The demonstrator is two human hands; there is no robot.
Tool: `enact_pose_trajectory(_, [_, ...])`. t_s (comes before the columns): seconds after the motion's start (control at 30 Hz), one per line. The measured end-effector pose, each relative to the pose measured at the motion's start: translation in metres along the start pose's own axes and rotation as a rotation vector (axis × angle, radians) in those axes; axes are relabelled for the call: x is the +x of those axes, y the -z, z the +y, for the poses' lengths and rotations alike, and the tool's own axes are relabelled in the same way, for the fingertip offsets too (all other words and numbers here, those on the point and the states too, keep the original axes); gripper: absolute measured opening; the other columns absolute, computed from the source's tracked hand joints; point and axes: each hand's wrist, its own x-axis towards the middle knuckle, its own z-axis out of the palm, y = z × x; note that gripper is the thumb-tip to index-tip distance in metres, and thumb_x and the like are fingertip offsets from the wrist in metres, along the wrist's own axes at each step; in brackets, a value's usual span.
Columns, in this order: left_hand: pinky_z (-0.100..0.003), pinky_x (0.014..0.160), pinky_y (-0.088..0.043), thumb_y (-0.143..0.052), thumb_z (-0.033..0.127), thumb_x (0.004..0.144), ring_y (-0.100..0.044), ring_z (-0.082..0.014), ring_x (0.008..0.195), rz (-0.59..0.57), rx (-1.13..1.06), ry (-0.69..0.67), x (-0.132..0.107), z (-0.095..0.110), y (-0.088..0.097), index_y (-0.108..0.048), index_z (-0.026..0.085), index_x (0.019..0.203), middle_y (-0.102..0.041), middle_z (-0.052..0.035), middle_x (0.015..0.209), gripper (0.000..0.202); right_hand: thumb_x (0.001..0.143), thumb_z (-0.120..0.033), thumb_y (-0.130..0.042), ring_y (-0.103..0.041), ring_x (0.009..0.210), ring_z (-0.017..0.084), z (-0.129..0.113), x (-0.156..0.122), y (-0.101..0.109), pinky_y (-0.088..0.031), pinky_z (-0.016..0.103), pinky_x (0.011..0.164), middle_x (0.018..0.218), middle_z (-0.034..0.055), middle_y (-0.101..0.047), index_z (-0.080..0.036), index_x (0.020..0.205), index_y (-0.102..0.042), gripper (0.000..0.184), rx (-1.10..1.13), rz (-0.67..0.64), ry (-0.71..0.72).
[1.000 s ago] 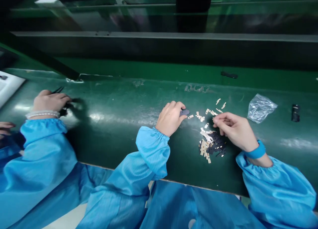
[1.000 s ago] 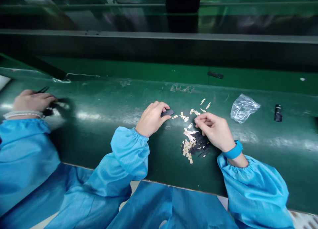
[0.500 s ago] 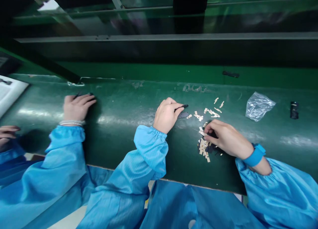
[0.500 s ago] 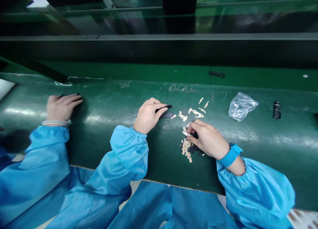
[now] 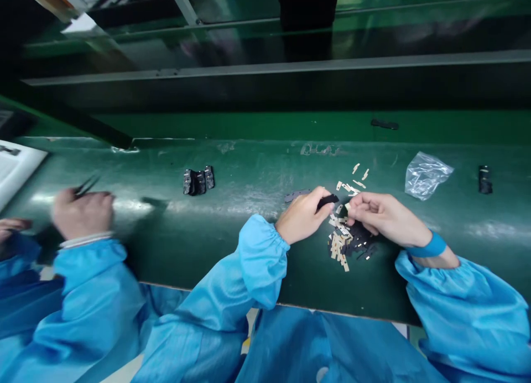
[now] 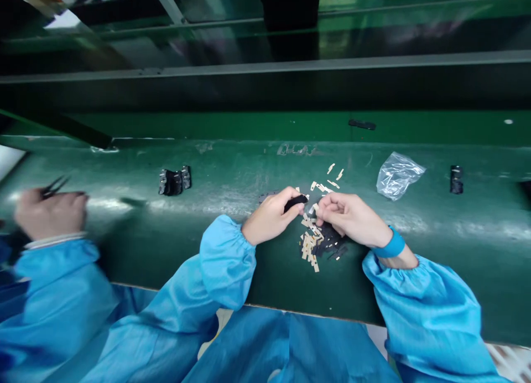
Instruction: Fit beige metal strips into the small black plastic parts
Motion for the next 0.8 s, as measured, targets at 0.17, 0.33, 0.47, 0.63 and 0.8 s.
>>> enact_pose_trajectory(0.17, [-0.035,0.085,-0.051,-0.052,0.036,0.101,-0.073,-0.0256,0.097,-0.048,0.068,-0.003,-0.005,0.005,0.0,-0.057,0.024,0.105,-0.076,-0.0046,0.104,0.014,0.081,-0.059,-0.078,-0.067,0.067,0.016,0.005,0.003,0.006,-0.054,0.03,0.062,0.084,0.0083,-0.076,-0.018,0.084,-0.068,0.042,-0.032,0.19,0.086])
enact_pose_trajectory(0.33, [-0.029,0.076,-0.054,-0.048,0.028,0.102,-0.076,-0.0178,0.086,-0.216,-0.154,-0.023,-0.004,0.004,0.001,-0.052,0.024,0.096,-0.08,-0.0012,0.095,0.008,0.081,-0.056,-0.079,-0.071,0.071,0.02,0.006,0.001,0.005,-0.056,0.032,0.064,0.073,0.0052,-0.075,-0.02,0.082,-0.068,0.037,-0.099,0.028,0.003])
enact_pose_trajectory(0.47, [-0.023,0.057,-0.054,-0.044,0.034,0.104,-0.073,-0.0141,0.071,-0.202,-0.299,0.085,0.002,0.0,-0.001,-0.047,0.022,0.096,-0.079,-0.0043,0.091,0.015,0.082,-0.056,-0.078,-0.073,0.07,0.019,0.006,0.002,0.0,-0.059,0.033,0.064,0.077,0.0066,-0.077,-0.02,0.082,-0.066,0.038,-0.048,0.038,-0.006])
enact_pose_trajectory(0.63, [-0.02,0.052,-0.054,-0.047,0.036,0.103,-0.073,-0.014,0.071,-0.082,-0.333,0.17,0.005,-0.002,-0.001,-0.049,0.021,0.098,-0.079,-0.0062,0.092,0.016,0.08,-0.059,-0.079,-0.077,0.08,0.022,0.009,0.008,-0.006,-0.064,0.035,0.07,0.086,0.0086,-0.079,-0.02,0.083,-0.065,0.042,0.05,0.116,0.029])
enact_pose_trajectory(0.8, [-0.03,0.077,-0.062,-0.045,0.037,0.105,-0.076,-0.0164,0.089,0.052,-0.35,0.115,0.006,-0.006,-0.007,-0.05,0.021,0.1,-0.079,-0.0083,0.107,0.017,0.079,-0.055,-0.081,-0.077,0.081,0.022,0.01,0.006,-0.002,-0.064,0.034,0.068,0.088,0.0106,-0.08,-0.018,0.083,-0.064,0.042,0.11,0.042,-0.092])
